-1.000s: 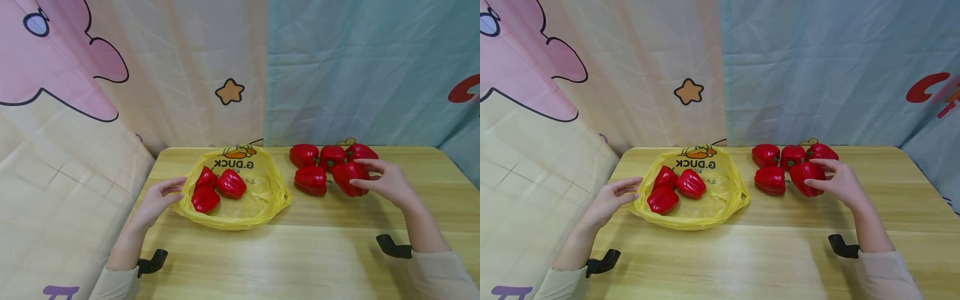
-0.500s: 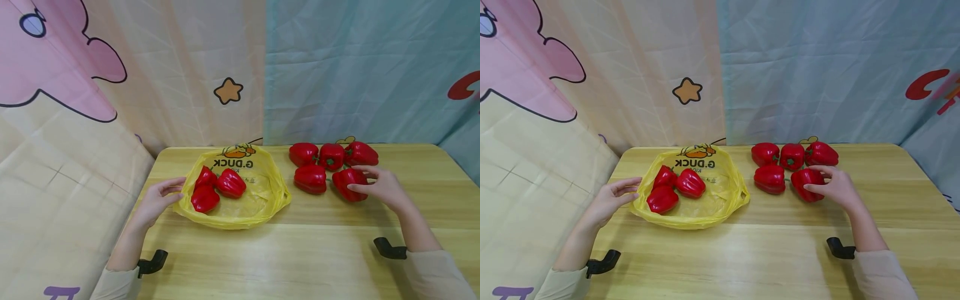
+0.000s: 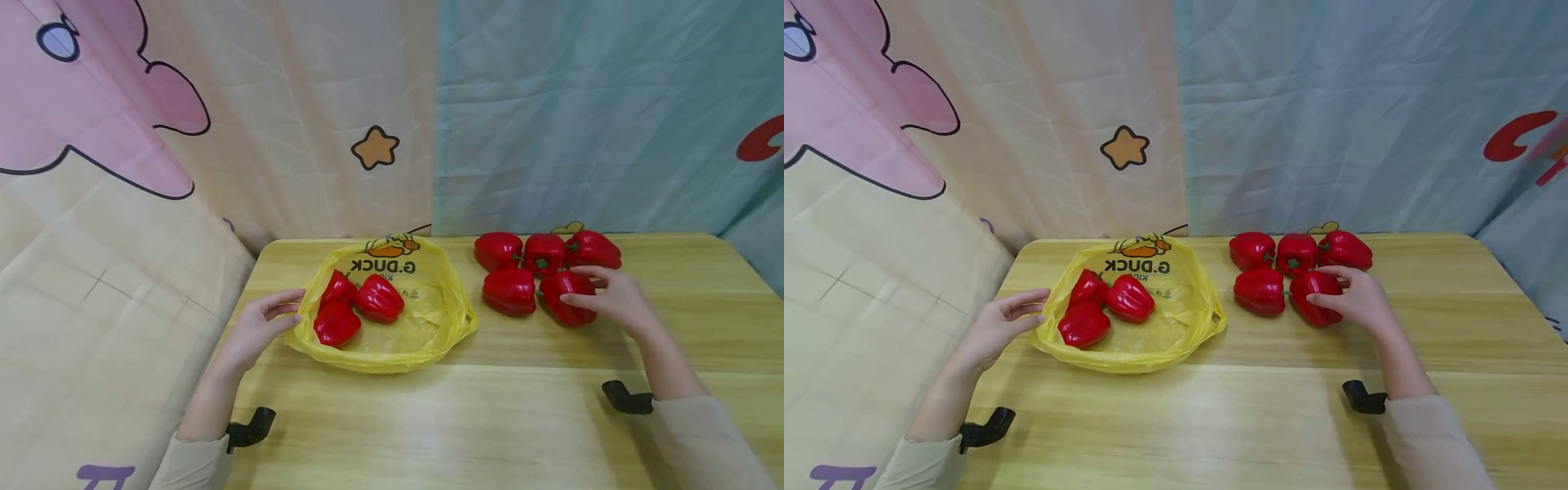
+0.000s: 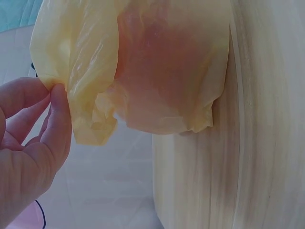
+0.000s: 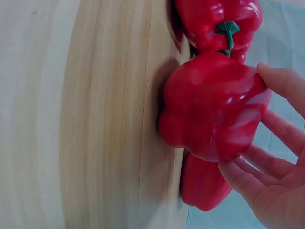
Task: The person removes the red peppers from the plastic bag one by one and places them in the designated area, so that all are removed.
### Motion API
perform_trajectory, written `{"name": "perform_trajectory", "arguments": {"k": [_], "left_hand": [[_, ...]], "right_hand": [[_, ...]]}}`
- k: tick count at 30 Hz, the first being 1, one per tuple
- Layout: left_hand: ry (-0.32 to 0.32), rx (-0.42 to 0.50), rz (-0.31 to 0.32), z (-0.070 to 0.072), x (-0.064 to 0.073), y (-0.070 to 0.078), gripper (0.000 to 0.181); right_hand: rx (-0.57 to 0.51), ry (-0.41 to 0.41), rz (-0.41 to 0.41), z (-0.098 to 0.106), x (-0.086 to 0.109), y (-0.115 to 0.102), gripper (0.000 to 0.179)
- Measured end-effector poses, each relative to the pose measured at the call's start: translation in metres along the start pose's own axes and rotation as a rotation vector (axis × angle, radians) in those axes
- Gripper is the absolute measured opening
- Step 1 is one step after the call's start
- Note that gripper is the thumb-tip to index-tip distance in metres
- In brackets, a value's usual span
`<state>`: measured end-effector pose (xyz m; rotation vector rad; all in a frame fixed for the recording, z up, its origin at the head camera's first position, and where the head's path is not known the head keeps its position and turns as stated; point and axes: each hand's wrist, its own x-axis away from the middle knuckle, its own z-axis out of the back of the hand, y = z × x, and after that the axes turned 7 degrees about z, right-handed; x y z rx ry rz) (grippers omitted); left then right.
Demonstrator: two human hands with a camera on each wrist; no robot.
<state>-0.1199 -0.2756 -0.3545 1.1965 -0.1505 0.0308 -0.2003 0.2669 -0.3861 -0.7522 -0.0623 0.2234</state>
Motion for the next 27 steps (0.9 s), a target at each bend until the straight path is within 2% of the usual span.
{"name": "perform_trajectory", "arguments": {"k": [9, 27], "left_hand": [[-0.003, 0.008, -0.013, 0.0006, -0.0017, -0.0027, 0.044], [0.005, 0.000, -0.022, 0.0004, -0.0012, -0.0033, 0.044]], "right_hand": [[0.033, 0.004, 0.022, -0.0042, -0.0042, -0.0074, 0.068], [0.038, 0.028, 0.047, -0.0074, -0.0040, -0.0039, 0.067]]}}
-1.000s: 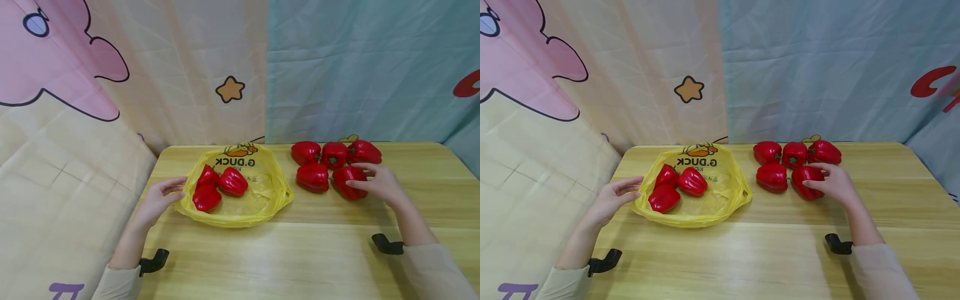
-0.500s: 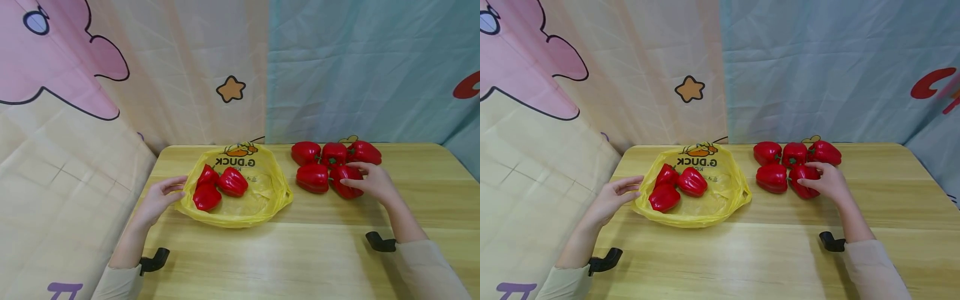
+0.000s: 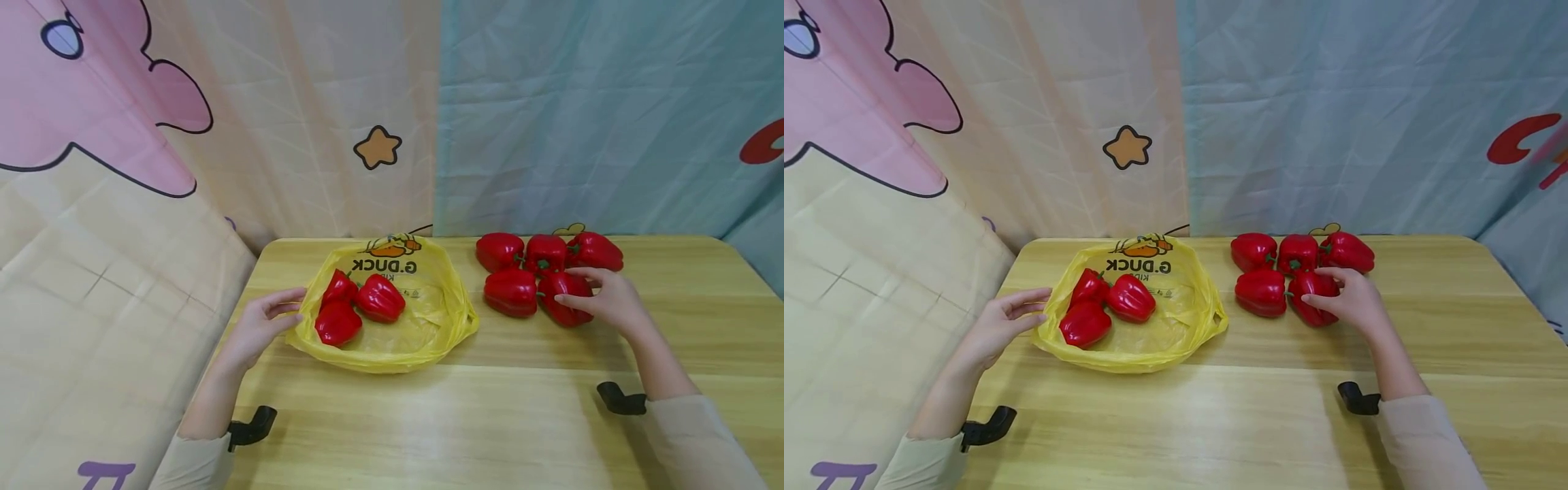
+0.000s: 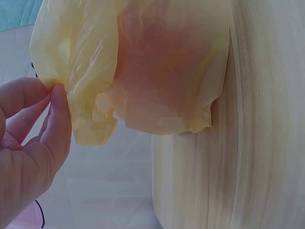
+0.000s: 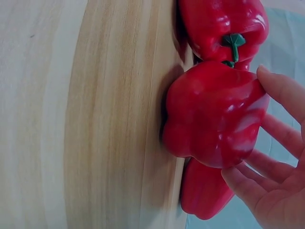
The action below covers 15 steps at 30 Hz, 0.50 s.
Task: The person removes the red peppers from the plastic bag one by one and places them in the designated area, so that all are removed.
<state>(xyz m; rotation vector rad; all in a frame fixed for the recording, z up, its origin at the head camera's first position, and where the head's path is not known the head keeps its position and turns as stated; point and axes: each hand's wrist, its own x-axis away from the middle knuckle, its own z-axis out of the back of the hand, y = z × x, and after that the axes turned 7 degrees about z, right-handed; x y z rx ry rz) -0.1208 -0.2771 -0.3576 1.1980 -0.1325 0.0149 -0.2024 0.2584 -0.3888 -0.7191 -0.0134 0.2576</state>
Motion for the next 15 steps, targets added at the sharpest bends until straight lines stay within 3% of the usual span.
{"name": "perform_trajectory", "arguments": {"k": [15], "left_hand": [[0.005, 0.002, 0.008, 0.000, 0.001, 0.000, 0.044]], "right_hand": [[-0.031, 0.034, -0.039, 0.013, -0.003, -0.010, 0.068]]}}
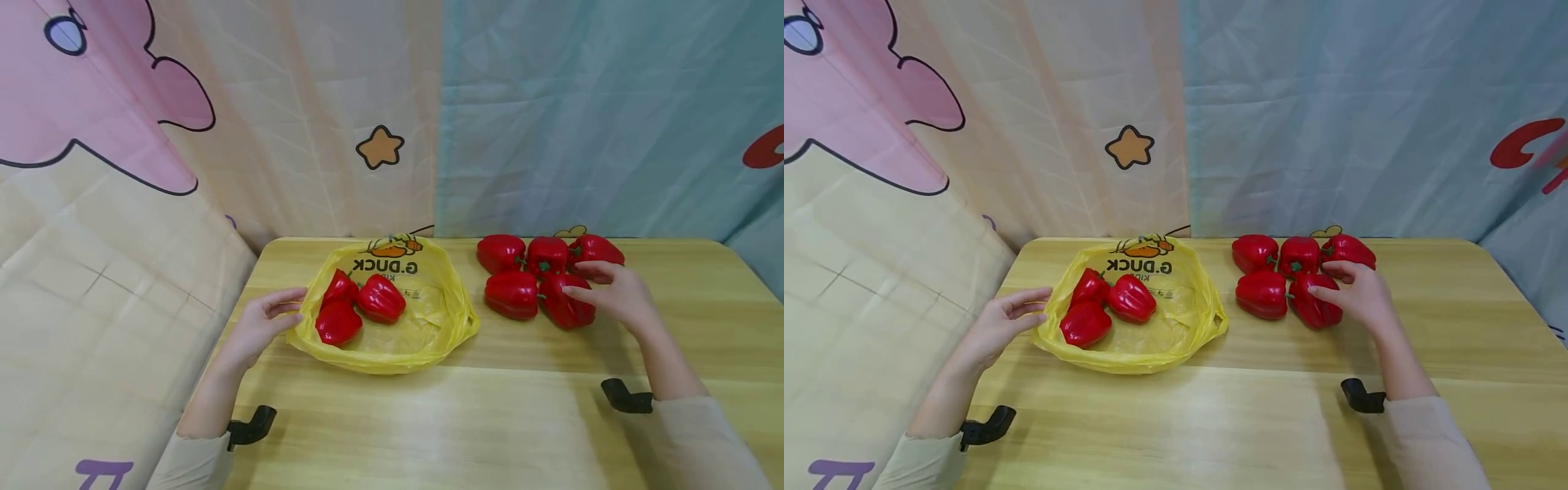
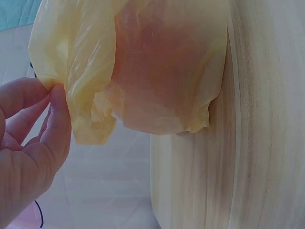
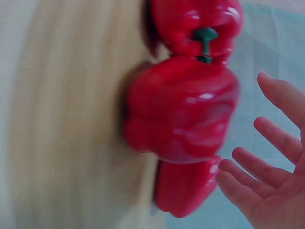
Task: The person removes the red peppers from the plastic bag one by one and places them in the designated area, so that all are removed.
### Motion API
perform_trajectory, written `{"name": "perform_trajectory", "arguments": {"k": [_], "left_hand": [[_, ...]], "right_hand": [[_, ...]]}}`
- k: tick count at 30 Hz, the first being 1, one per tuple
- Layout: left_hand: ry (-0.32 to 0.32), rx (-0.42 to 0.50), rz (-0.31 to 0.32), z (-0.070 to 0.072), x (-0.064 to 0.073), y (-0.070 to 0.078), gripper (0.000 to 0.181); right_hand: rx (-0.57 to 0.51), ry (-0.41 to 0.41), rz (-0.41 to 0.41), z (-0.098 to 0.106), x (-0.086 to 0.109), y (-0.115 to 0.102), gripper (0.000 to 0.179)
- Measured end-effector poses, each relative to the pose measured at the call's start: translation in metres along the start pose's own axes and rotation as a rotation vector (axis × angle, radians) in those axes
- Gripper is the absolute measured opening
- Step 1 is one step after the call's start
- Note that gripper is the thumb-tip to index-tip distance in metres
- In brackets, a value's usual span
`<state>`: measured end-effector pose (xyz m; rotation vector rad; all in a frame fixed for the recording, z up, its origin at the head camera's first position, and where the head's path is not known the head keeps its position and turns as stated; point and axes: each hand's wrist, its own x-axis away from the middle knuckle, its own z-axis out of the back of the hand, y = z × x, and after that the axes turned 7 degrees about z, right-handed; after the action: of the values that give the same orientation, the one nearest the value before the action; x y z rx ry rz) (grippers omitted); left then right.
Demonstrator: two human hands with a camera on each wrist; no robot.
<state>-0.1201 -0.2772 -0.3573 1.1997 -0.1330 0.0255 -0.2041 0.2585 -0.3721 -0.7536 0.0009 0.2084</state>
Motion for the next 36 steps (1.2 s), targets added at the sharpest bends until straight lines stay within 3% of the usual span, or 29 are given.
{"name": "perform_trajectory", "arguments": {"k": [8, 17, 23, 29, 36], "left_hand": [[0.001, 0.007, 0.004, 0.001, 0.000, 0.002, 0.045], [0.002, 0.003, 0.013, 0.000, 0.001, 0.003, 0.044], [-0.003, -0.003, 0.011, -0.002, 0.001, 0.003, 0.044], [-0.001, -0.003, 0.012, -0.002, 0.002, 0.003, 0.043], [-0.004, -0.007, 0.022, -0.003, -0.001, 0.005, 0.044]], "right_hand": [[-0.054, -0.001, 0.018, 0.014, -0.008, -0.023, 0.068], [-0.135, -0.077, 0.085, 0.009, -0.024, -0.061, 0.063], [-0.176, -0.141, 0.116, -0.003, -0.036, -0.084, 0.061], [-0.226, -0.202, 0.210, -0.018, -0.054, -0.108, 0.058], [-0.281, -0.242, 0.287, -0.049, -0.072, -0.127, 0.051]]}}
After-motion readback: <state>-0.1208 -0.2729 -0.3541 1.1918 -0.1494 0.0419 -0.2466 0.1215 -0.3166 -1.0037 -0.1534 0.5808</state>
